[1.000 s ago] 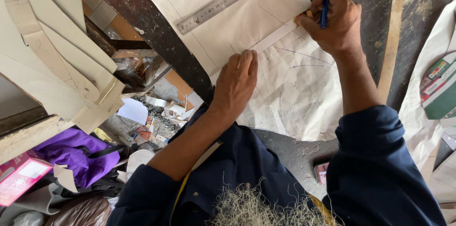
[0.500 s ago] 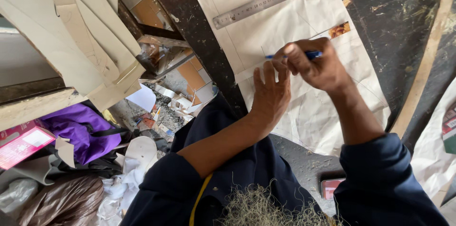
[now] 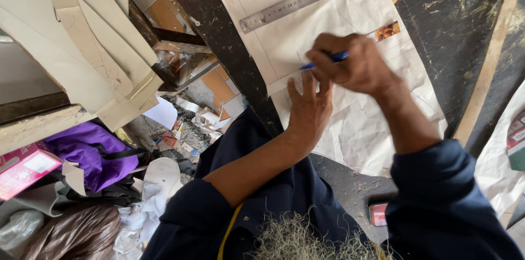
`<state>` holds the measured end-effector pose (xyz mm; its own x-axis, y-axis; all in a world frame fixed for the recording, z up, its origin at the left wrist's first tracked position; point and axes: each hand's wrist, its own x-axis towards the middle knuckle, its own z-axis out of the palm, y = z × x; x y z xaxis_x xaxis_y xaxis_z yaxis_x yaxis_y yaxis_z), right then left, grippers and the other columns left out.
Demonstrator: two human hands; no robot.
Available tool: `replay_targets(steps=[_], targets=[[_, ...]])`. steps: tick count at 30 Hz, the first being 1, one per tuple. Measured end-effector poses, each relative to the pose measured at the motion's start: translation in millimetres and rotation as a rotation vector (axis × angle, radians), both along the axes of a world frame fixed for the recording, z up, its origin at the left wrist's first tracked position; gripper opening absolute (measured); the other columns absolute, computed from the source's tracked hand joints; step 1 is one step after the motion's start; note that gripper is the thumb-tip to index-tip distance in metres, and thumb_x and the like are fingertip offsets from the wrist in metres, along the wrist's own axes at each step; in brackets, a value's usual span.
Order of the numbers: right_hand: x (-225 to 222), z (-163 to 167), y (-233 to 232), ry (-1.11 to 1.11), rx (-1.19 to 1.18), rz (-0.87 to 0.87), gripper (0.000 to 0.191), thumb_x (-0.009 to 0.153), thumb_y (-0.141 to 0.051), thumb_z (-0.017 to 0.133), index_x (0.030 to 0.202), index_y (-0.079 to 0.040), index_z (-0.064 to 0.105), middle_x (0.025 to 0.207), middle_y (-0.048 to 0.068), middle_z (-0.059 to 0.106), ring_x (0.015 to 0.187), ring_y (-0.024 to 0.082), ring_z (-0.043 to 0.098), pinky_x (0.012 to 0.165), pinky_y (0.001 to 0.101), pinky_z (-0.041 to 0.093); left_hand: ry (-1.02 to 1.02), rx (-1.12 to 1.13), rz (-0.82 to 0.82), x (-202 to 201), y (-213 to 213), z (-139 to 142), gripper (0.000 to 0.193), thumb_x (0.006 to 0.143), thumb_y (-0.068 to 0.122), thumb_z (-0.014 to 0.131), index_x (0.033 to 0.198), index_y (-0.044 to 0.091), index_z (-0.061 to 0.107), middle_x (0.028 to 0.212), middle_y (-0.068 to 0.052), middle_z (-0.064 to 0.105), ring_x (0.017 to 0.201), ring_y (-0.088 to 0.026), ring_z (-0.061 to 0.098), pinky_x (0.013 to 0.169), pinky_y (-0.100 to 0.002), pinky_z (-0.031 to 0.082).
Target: The person draws a pattern on a large sheet of paper using a pen, a ruler, and a flexible black strip as guides. They repeatedly measure and mark lines, occasionally referencing a smartphone image on the table.
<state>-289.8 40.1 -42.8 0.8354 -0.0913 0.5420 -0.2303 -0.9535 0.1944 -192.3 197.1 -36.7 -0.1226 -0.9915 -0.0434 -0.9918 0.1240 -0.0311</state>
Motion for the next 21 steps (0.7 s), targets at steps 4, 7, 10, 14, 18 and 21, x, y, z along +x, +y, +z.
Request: replay_targets(steps=[4,7,10,14,18,21], targets=[[-71,36,-48,0.210,-0.730,-0.234,0.018,0.115,-0.038,0.057,0.127,-0.025,0.060,0.096,0.007,0.051,0.062,0.005,0.048,0.049,0.0141,0.046,-0.041,-0.048,0.020,5,-5,11,0.067,0.084,0.021,0.072,0.144,-0.002,0.054,0.132,-0.017,0.046,0.121,-0.034,0.048,0.097,-0.055,0.055],[-105,64,-78,0.346,-0.185,-0.078,0.018,0.102,-0.014,0.068,0.119,-0.012,0.071,0.089,0.006,0.066,0.059,0.010,0.057,0.041,0.0196,0.037,-0.129,0.031,-0.061,8,-9,17,0.067,0.079,0.021,0.072,0.140,-0.002,0.055,0.132,-0.015,0.046,0.117,-0.032,0.049,0.091,-0.051,0.058],[-112,77,-68,0.193,0.698,-0.370,0.017,0.112,-0.027,0.062,0.112,-0.011,0.066,0.088,0.002,0.067,0.059,0.007,0.058,0.049,0.0200,0.040,-0.073,-0.061,-0.012,11,-14,20,0.060,0.086,0.016,0.074,0.140,-0.002,0.058,0.123,-0.015,0.047,0.115,-0.031,0.052,0.091,-0.050,0.061],[-90,63,-39,0.215,0.424,-0.269,0.026,0.091,-0.023,0.080,0.107,-0.003,0.073,0.106,0.008,0.077,0.075,0.019,0.064,0.064,0.0317,0.049,0.193,-0.009,-0.110,38,-21,17,0.045,0.089,0.004,0.072,0.131,-0.007,0.061,0.127,-0.017,0.050,0.113,-0.032,0.057,0.082,-0.041,0.060],[-84,49,-16,0.235,0.463,-0.391,0.027,0.093,-0.025,0.083,0.109,-0.009,0.070,0.111,0.005,0.073,0.119,0.024,0.065,0.107,0.0385,0.052,0.463,-0.121,-0.061,78,-13,16,0.044,0.082,-0.001,0.072,0.125,0.000,0.062,0.125,-0.015,0.054,0.106,-0.033,0.059,0.078,-0.040,0.057],[-87,46,-15,0.236,0.552,-0.453,0.029,0.095,-0.027,0.087,0.111,-0.010,0.070,0.114,0.004,0.073,0.126,0.026,0.063,0.107,0.0430,0.049,0.698,-0.104,0.026,91,-9,19,0.041,0.085,0.004,0.073,0.123,-0.001,0.059,0.116,-0.016,0.057,0.101,-0.033,0.061,0.084,-0.041,0.054]])
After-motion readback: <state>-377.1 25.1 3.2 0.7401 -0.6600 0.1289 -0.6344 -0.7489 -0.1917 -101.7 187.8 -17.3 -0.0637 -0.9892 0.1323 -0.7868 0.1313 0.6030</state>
